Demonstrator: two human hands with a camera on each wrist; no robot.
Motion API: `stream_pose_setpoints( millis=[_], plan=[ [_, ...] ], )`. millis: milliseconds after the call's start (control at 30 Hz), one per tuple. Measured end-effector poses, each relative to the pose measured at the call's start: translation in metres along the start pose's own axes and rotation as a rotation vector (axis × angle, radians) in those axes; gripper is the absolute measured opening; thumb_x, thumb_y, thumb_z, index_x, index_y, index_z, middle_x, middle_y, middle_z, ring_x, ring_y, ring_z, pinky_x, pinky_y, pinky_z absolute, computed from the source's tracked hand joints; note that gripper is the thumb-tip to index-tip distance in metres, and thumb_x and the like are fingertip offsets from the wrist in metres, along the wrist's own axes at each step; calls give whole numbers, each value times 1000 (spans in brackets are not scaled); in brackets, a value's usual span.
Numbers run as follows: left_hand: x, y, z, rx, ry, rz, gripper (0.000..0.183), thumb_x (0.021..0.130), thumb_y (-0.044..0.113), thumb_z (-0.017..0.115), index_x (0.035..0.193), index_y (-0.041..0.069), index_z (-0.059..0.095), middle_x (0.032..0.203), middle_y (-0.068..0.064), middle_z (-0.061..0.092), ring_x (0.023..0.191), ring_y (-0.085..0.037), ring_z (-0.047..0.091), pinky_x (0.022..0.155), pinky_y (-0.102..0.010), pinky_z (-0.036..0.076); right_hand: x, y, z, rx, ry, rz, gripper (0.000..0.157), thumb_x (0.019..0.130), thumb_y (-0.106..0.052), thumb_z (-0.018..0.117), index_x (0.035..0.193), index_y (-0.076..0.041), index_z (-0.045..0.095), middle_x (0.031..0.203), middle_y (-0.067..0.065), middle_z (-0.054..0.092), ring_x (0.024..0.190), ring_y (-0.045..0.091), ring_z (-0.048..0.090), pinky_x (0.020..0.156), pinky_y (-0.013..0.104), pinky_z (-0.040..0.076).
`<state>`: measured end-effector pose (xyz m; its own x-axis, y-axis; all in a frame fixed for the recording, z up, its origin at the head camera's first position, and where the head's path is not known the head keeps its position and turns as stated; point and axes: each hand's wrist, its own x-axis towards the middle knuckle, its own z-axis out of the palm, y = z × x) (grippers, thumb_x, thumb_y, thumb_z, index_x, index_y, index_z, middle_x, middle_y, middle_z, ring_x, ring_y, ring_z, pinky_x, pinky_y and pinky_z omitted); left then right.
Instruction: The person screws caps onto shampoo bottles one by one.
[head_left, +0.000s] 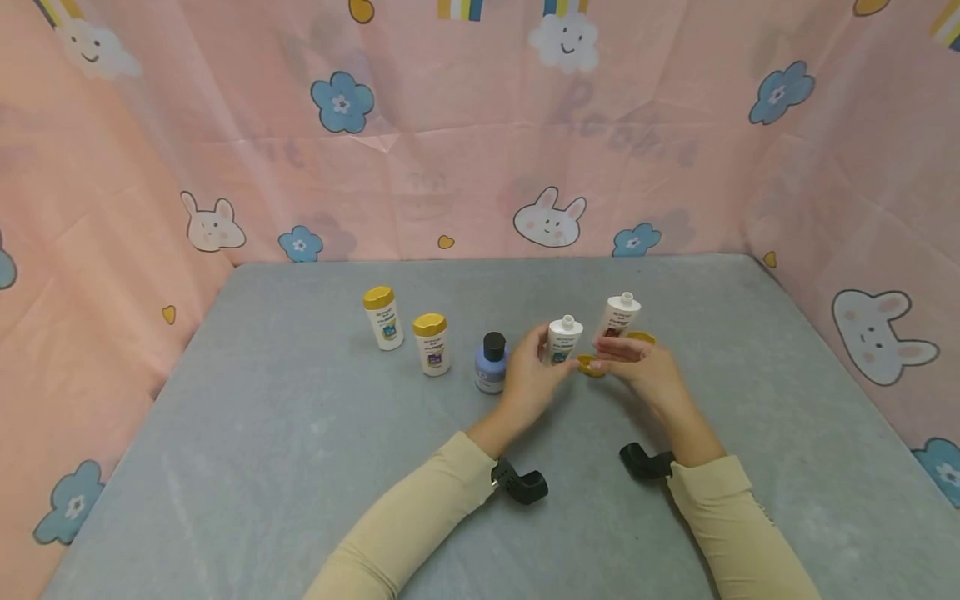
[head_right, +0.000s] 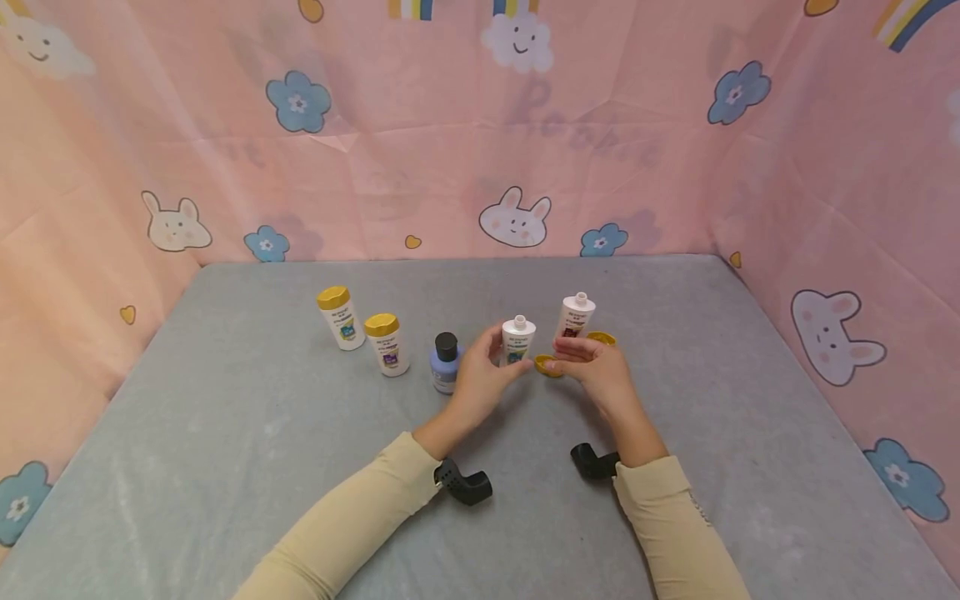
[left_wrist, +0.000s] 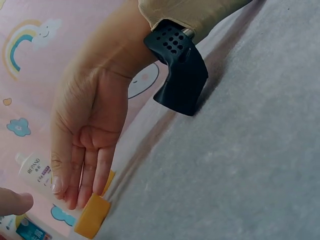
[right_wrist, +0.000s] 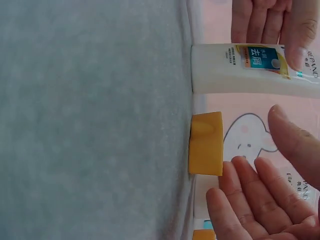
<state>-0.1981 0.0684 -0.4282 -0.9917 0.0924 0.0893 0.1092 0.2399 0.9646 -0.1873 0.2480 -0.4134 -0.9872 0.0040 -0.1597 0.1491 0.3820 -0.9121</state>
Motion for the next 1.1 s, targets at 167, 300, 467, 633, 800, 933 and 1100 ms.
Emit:
stream_pose_setpoints(
  millis=[167, 300, 467, 633, 800, 933, 1100],
  plan=[
    [0, -2, 1, -13, 4, -3, 57, 84, 6, 78, 136, 1, 55, 135, -15, 62, 129, -30, 57, 111, -41, 45, 2, 2, -1, -40, -21, 16, 60, 90, -21, 75, 140, 2, 53, 143, 21, 54, 106, -6, 61, 83, 5, 45],
    [0, -4, 3, -32, 8, -1, 56, 85, 5, 77, 135, 0, 54, 136, -16, 61, 130, -31, 56, 112, -39, 44, 4, 3, -1, -75, -48, 37, 62, 90, -20, 75, 142, 3, 50, 144, 20, 53, 124, 16, 60, 83, 5, 44],
    [1, -5, 4, -48, 19, 4, 52, 87, 3, 74, 135, -1, 54, 135, -18, 62, 129, -31, 57, 112, -39, 45, 4, 3, 0, -80, -48, 51, 60, 90, -19, 74, 141, 3, 51, 143, 20, 54, 123, 17, 61, 82, 5, 45],
    [1, -6, 6, -41, 46, 12, 43, 89, 2, 71, 130, -1, 58, 129, -16, 65, 124, -29, 60, 108, -39, 47, 4, 1, 2, -104, -45, 60, 58, 90, -20, 74, 139, 3, 53, 142, 20, 55, 127, 28, 59, 83, 7, 46],
    [0, -4, 6, -31, 75, 17, 35, 88, 3, 72, 122, -1, 62, 123, -15, 68, 119, -28, 63, 105, -38, 50, 6, 2, 2, -104, -45, 57, 57, 90, -19, 74, 138, 4, 54, 141, 21, 56, 127, 31, 59, 81, 8, 47],
    [0, -3, 6, -20, 79, 14, 33, 88, 4, 73, 119, 0, 63, 120, -14, 69, 116, -26, 64, 103, -37, 51, 7, 3, 2, -106, -45, 47, 57, 90, -18, 75, 137, 5, 55, 141, 23, 55, 126, 32, 59, 80, 8, 47],
    [1, -3, 6, -24, 76, 7, 31, 87, 3, 74, 116, -1, 64, 117, -15, 70, 112, -26, 65, 100, -35, 53, 8, 3, 2, -132, -40, 64, 57, 90, -18, 75, 138, 4, 55, 141, 21, 55, 131, 35, 55, 93, 22, 50]
  ],
)
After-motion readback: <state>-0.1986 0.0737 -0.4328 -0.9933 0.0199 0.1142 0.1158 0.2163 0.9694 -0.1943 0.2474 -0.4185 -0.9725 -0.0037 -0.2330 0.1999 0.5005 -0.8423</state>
